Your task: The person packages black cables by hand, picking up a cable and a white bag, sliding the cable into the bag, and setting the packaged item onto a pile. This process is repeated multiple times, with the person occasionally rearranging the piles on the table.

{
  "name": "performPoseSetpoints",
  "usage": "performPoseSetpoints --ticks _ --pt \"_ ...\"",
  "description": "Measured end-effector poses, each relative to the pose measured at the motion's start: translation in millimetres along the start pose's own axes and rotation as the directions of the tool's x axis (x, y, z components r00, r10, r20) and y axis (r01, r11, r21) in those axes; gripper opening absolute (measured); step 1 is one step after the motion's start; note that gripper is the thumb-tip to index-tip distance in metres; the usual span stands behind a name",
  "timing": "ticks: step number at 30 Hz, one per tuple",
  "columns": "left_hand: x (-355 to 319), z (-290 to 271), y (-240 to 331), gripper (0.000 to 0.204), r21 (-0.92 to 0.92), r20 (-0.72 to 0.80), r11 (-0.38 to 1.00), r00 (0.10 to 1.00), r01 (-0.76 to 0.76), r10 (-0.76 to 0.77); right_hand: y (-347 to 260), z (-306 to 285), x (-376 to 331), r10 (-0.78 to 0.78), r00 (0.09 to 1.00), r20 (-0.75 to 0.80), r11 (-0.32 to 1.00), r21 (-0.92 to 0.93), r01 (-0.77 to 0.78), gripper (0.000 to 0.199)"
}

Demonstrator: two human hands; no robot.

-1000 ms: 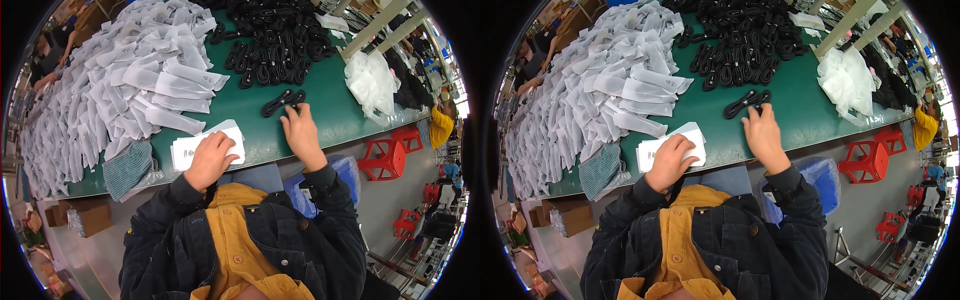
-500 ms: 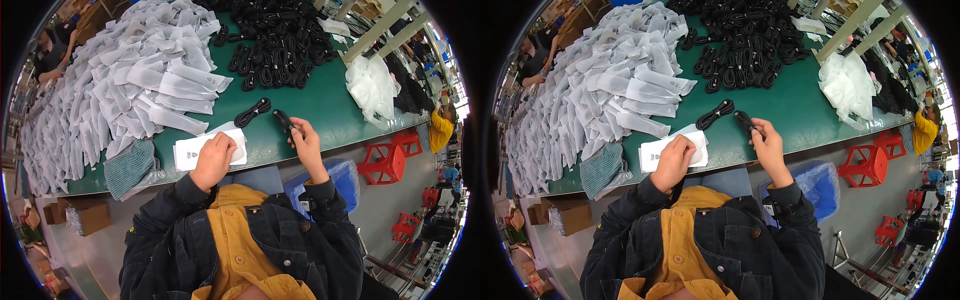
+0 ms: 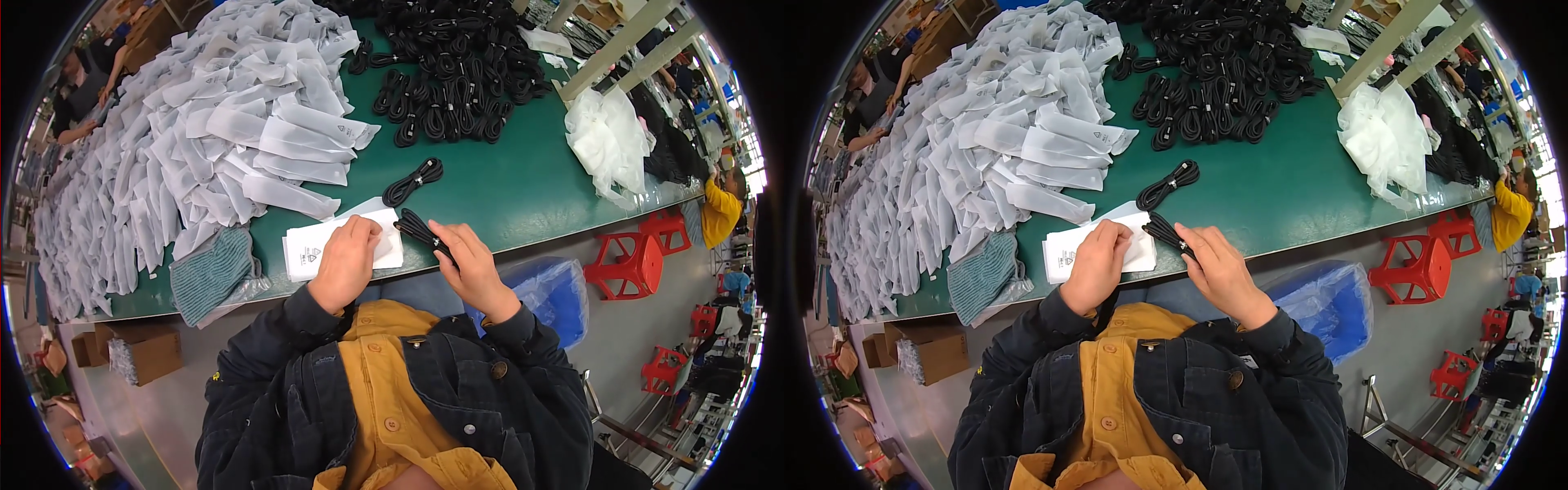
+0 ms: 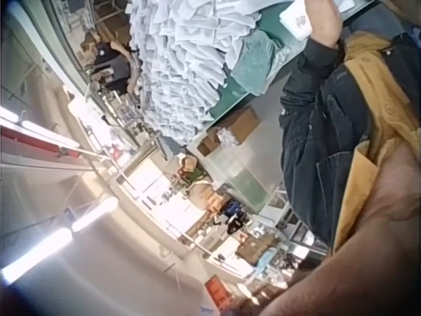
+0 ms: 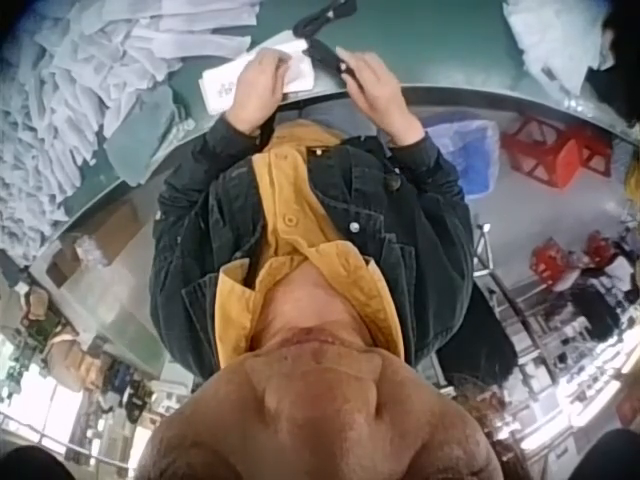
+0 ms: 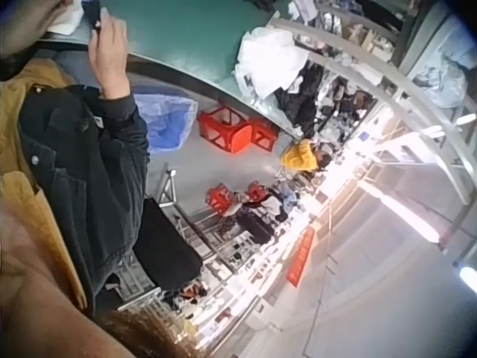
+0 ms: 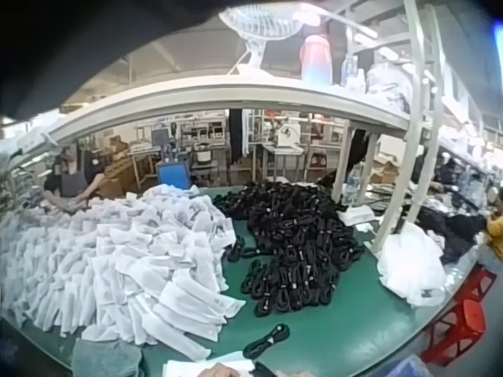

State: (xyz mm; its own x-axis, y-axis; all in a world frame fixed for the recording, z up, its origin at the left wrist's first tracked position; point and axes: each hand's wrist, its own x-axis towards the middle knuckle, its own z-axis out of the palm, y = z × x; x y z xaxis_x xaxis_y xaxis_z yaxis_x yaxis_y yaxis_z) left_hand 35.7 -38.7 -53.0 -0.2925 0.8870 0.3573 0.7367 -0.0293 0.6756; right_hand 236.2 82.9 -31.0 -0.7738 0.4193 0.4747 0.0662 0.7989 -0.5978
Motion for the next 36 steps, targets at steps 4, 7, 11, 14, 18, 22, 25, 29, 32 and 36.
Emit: performPoseSetpoints --ticks 4,7,11,14,18,22,25,29,32,36 --pt "-1 -1 2 0.008 -0.056 0.045 0.993 0.994 0.105 -0.103 -3 3 -2 0.017 1.000 -0.016 1.000 -0.008 -0.017 0.051" --pt "1 -5 5 0.008 -0.087 0.074 0.985 0.987 0.150 -0.143 -5 2 -1 -0.013 1.000 -0.022 1.000 -0.018 0.012 0.052" --pt "0 -7 5 0.009 -0.171 0.082 0.964 0.977 0.206 -0.194 -6 1 -1 -0.094 0.995 0.022 0.992 -0.080 0.095 0.053" --pt "0 -7 4 0.009 -0.269 0.064 0.926 0.964 0.264 -0.256 -3 2 -3 -0.179 0.980 0.091 0.972 -0.141 0.191 0.054" --pt "1 -9 4 0.011 0.193 0.019 0.965 0.984 -0.177 0.177 -1 4 -4 -0.122 0.992 0.038 0.982 -0.141 0.126 0.053" --pt "-4 -6 3 0.011 -0.060 0.061 0.996 0.997 0.059 -0.055 -3 5 -6 -0.184 0.982 0.039 0.974 -0.129 0.188 0.053" --pt "-4 -9 6 0.009 -0.233 0.053 0.945 0.973 0.231 -0.225 -4 5 -4 -0.213 0.973 0.093 0.967 -0.122 0.223 0.051" --pt "0 -15 16 0.016 -0.287 0.041 0.958 0.999 -0.010 0.023 2 8 -7 -0.151 0.983 0.106 0.988 0.024 0.150 0.046" --pt "4 -20 21 0.018 -0.206 0.058 0.960 0.977 -0.190 0.206 -1 9 -5 0.232 0.960 0.159 0.900 0.338 -0.274 0.040" --pt "9 -21 25 0.019 -0.141 0.058 0.946 0.952 -0.291 0.301 -7 19 -1 0.632 0.651 0.420 0.311 0.632 -0.709 0.029"
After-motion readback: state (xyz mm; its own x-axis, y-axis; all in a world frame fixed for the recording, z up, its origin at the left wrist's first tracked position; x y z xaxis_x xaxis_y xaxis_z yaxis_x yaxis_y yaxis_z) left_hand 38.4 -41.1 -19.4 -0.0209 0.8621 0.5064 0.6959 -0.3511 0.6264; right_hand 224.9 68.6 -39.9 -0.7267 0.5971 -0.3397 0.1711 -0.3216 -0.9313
